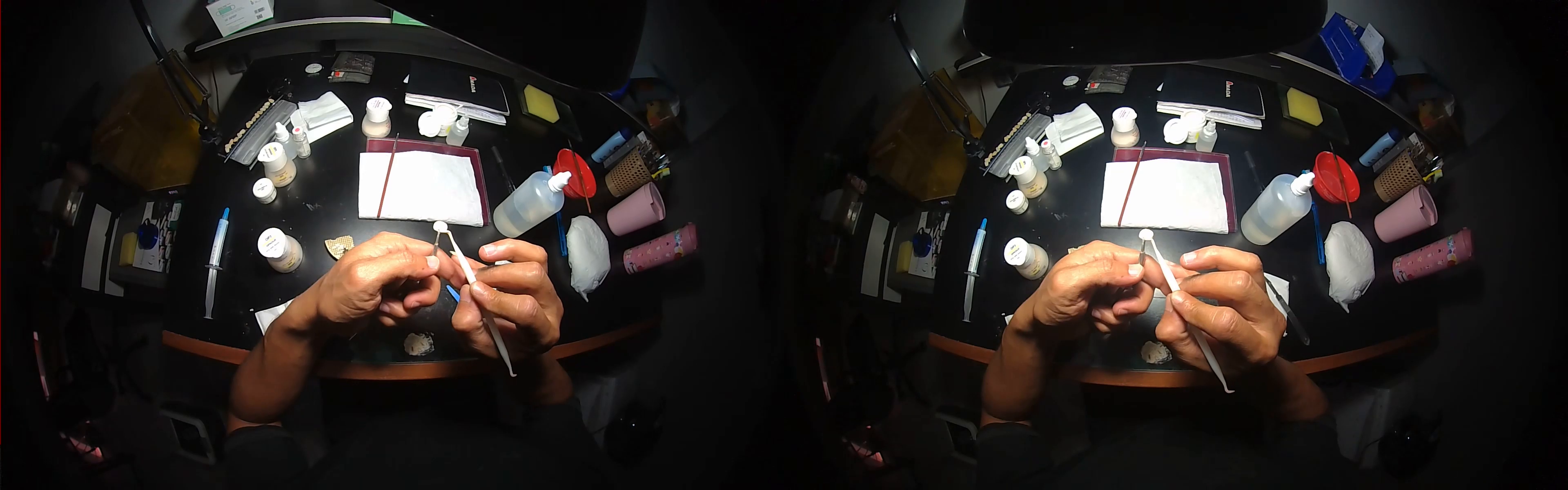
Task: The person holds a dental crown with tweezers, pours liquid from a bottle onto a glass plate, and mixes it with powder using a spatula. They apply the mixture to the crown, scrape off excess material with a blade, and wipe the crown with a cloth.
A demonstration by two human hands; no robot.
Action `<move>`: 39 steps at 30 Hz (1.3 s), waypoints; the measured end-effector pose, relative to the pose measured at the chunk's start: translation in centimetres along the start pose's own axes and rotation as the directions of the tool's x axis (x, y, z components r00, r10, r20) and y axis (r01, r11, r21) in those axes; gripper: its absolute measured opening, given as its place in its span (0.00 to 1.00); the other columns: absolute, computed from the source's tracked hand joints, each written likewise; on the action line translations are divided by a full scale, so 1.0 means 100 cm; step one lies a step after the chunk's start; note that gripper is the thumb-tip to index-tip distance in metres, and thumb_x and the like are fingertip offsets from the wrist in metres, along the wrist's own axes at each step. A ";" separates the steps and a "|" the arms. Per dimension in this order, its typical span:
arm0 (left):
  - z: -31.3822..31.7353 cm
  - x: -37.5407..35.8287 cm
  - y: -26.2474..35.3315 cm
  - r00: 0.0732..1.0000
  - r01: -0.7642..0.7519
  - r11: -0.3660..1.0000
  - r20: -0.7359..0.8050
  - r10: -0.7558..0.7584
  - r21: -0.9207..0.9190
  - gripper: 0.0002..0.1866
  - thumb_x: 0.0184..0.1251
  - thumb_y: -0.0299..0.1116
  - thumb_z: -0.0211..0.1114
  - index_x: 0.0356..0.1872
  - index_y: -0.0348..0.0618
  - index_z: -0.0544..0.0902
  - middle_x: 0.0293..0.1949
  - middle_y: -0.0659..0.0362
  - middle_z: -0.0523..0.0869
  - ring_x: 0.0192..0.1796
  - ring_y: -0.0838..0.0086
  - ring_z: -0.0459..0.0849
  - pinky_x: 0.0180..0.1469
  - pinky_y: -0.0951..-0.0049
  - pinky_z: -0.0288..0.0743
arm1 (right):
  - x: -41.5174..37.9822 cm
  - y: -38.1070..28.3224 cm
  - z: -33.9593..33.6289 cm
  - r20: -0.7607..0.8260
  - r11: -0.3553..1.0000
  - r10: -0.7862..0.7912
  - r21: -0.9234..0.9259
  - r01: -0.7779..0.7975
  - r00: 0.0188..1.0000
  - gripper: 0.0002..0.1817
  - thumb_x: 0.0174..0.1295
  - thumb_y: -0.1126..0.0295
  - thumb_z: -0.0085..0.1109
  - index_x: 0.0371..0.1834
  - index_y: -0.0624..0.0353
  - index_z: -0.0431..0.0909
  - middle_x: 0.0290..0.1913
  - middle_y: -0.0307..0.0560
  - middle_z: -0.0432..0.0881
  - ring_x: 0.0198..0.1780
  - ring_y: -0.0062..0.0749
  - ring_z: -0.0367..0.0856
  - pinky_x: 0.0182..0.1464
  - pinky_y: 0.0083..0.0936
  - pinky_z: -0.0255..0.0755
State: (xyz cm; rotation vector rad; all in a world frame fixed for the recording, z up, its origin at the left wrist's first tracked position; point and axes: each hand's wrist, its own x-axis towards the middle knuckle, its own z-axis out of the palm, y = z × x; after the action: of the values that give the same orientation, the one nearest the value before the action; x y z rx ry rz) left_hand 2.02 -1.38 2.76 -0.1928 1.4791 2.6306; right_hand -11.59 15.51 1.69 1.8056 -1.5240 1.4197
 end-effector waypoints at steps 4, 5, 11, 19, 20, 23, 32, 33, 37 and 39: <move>0.000 0.000 0.001 1.000 0.001 1.000 0.026 -0.001 0.006 0.24 0.83 0.44 0.51 0.54 0.31 0.86 0.24 0.66 0.72 0.20 0.87 0.60 0.21 0.82 0.52 | -0.002 0.001 0.001 -0.036 1.000 0.001 0.009 -0.001 0.999 0.16 0.52 0.83 0.74 0.43 0.58 0.83 0.38 0.45 0.86 0.49 0.44 0.88 0.48 0.33 0.86; 0.000 0.000 0.001 1.000 0.002 1.000 0.029 -0.003 0.008 0.24 0.83 0.44 0.51 0.55 0.31 0.86 0.24 0.66 0.72 0.20 0.87 0.60 0.21 0.82 0.52 | -0.002 0.000 0.001 -0.036 1.000 0.002 0.007 -0.002 0.999 0.17 0.52 0.83 0.74 0.43 0.58 0.83 0.38 0.44 0.86 0.49 0.44 0.88 0.48 0.33 0.86; -0.003 0.001 -0.001 0.999 0.001 1.000 0.053 0.000 -0.021 0.25 0.83 0.44 0.49 0.55 0.30 0.86 0.24 0.66 0.72 0.21 0.87 0.60 0.21 0.83 0.52 | -0.002 0.001 0.000 -0.022 1.000 -0.005 0.003 0.005 1.000 0.17 0.51 0.83 0.74 0.43 0.58 0.83 0.38 0.45 0.86 0.49 0.44 0.88 0.48 0.33 0.86; -0.005 0.002 -0.003 0.998 -0.010 0.998 0.059 0.013 -0.054 0.25 0.84 0.43 0.49 0.55 0.30 0.86 0.25 0.65 0.72 0.21 0.87 0.61 0.21 0.83 0.53 | -0.001 0.000 0.000 -0.007 1.000 -0.003 0.012 0.003 1.000 0.17 0.50 0.84 0.74 0.43 0.58 0.83 0.39 0.45 0.86 0.49 0.45 0.88 0.48 0.34 0.86; -0.004 0.002 -0.003 0.998 -0.011 0.999 0.054 0.013 -0.050 0.25 0.84 0.43 0.49 0.55 0.30 0.86 0.24 0.65 0.72 0.21 0.87 0.61 0.21 0.83 0.53 | -0.001 0.001 0.000 -0.008 1.000 -0.006 0.012 0.006 1.000 0.17 0.50 0.84 0.75 0.43 0.58 0.83 0.39 0.45 0.86 0.49 0.45 0.88 0.48 0.34 0.86; -0.003 0.002 -0.001 0.998 -0.016 0.999 0.067 0.018 -0.035 0.25 0.84 0.43 0.48 0.55 0.29 0.86 0.24 0.65 0.72 0.20 0.87 0.61 0.21 0.83 0.53 | -0.002 0.001 0.000 -0.017 1.000 -0.010 0.008 0.010 1.000 0.17 0.50 0.84 0.74 0.43 0.58 0.83 0.39 0.45 0.85 0.49 0.45 0.88 0.48 0.34 0.86; -0.014 0.007 -0.012 0.972 0.008 0.974 0.231 0.046 -0.226 0.26 0.85 0.40 0.44 0.47 0.23 0.83 0.21 0.64 0.69 0.19 0.86 0.59 0.20 0.84 0.55 | -0.004 -0.001 -0.005 -0.013 0.998 0.031 0.047 -0.030 0.999 0.16 0.54 0.83 0.68 0.43 0.57 0.77 0.38 0.45 0.84 0.48 0.44 0.87 0.47 0.33 0.85; -0.014 0.008 -0.012 0.971 0.007 0.973 0.234 0.048 -0.229 0.26 0.85 0.40 0.44 0.46 0.23 0.83 0.21 0.64 0.69 0.19 0.86 0.59 0.20 0.84 0.55 | -0.003 -0.001 -0.005 -0.015 0.998 0.028 0.049 -0.028 0.999 0.16 0.54 0.83 0.68 0.44 0.57 0.77 0.37 0.45 0.84 0.47 0.43 0.87 0.48 0.33 0.85; -0.014 0.008 -0.014 0.983 0.015 0.973 0.184 0.028 -0.232 0.26 0.85 0.42 0.45 0.45 0.23 0.83 0.22 0.64 0.69 0.19 0.86 0.59 0.20 0.85 0.53 | -0.003 0.000 -0.011 -0.031 1.000 0.004 0.016 -0.003 1.000 0.15 0.54 0.82 0.66 0.44 0.57 0.76 0.36 0.45 0.84 0.44 0.39 0.83 0.49 0.34 0.81; -0.016 0.009 -0.015 0.978 0.005 0.969 0.201 0.046 -0.247 0.26 0.84 0.43 0.46 0.46 0.23 0.82 0.23 0.64 0.70 0.20 0.86 0.60 0.21 0.84 0.53 | -0.004 0.002 -0.012 -0.037 1.000 0.007 0.010 -0.007 0.999 0.14 0.55 0.81 0.64 0.44 0.57 0.76 0.35 0.45 0.84 0.42 0.36 0.81 0.50 0.35 0.79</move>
State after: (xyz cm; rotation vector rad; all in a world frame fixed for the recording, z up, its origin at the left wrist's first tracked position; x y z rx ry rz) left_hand 1.43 -1.93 0.56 0.0738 1.0949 2.7475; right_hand -12.27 16.54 1.78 1.7717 -1.5088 1.4583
